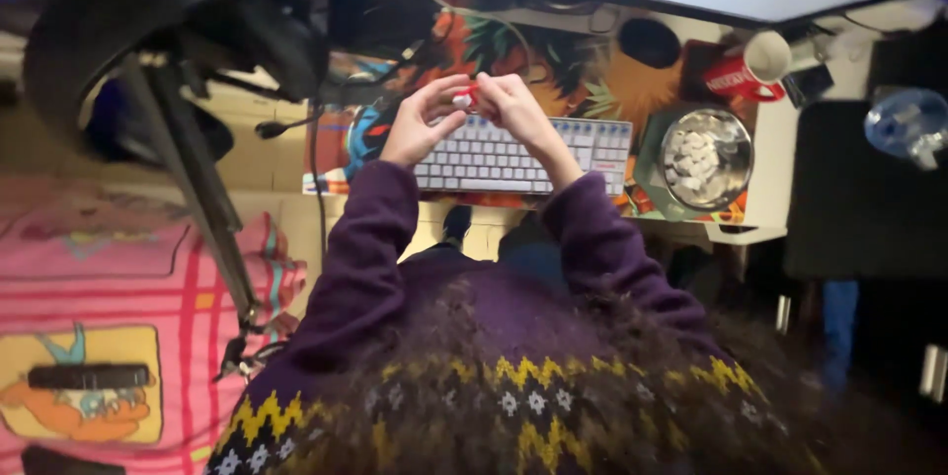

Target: The recorder is assembling a mechanical keyboard by picking up switches from a bowl and inserting them into the keyboard plate.

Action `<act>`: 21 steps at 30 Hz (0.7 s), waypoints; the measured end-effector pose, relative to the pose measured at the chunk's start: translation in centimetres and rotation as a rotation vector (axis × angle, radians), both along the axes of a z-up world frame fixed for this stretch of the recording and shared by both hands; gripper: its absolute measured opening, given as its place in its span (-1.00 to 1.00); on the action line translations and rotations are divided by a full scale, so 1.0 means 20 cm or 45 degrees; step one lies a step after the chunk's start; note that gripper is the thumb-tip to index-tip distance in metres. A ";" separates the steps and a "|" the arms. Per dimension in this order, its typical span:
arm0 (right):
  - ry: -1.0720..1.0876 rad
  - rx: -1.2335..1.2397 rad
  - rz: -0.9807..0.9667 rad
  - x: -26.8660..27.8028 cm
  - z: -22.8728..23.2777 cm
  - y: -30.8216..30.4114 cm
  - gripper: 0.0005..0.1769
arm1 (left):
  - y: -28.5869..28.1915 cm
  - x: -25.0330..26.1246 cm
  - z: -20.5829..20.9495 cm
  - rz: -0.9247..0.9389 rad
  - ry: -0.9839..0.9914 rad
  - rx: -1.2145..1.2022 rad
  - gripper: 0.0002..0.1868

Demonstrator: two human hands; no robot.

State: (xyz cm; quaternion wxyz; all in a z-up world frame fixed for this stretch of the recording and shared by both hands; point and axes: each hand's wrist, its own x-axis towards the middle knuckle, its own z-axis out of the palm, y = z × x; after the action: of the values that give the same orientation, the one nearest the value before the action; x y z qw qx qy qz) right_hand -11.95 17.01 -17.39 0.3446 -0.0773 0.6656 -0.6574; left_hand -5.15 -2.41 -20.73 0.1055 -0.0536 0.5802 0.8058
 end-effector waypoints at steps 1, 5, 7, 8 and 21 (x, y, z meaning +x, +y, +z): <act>-0.016 -0.083 -0.007 0.01 -0.02 0.03 -0.43 | 0.05 -0.02 -0.02 -0.016 0.056 0.003 -0.58; -0.075 -0.181 0.000 0.04 0.04 0.16 -0.46 | 0.21 -0.07 -0.08 -0.013 0.049 -0.078 -0.72; -0.027 -0.143 0.047 0.04 0.04 0.25 -0.45 | 0.28 -0.07 -0.10 -0.043 0.017 -0.076 -0.72; 0.014 -0.105 0.116 0.04 0.05 0.30 -0.43 | 0.31 -0.07 -0.10 -0.052 -0.019 -0.075 -0.72; -0.051 -0.092 0.309 0.06 0.05 0.52 -0.43 | 0.47 0.00 -0.19 -0.174 -0.246 0.121 -0.69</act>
State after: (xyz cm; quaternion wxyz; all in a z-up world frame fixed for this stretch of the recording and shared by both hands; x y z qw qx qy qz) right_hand -10.71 27.41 -16.37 0.4321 -0.1564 0.6202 -0.6358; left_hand -5.19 7.09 -24.55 0.2180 -0.0863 0.5308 0.8144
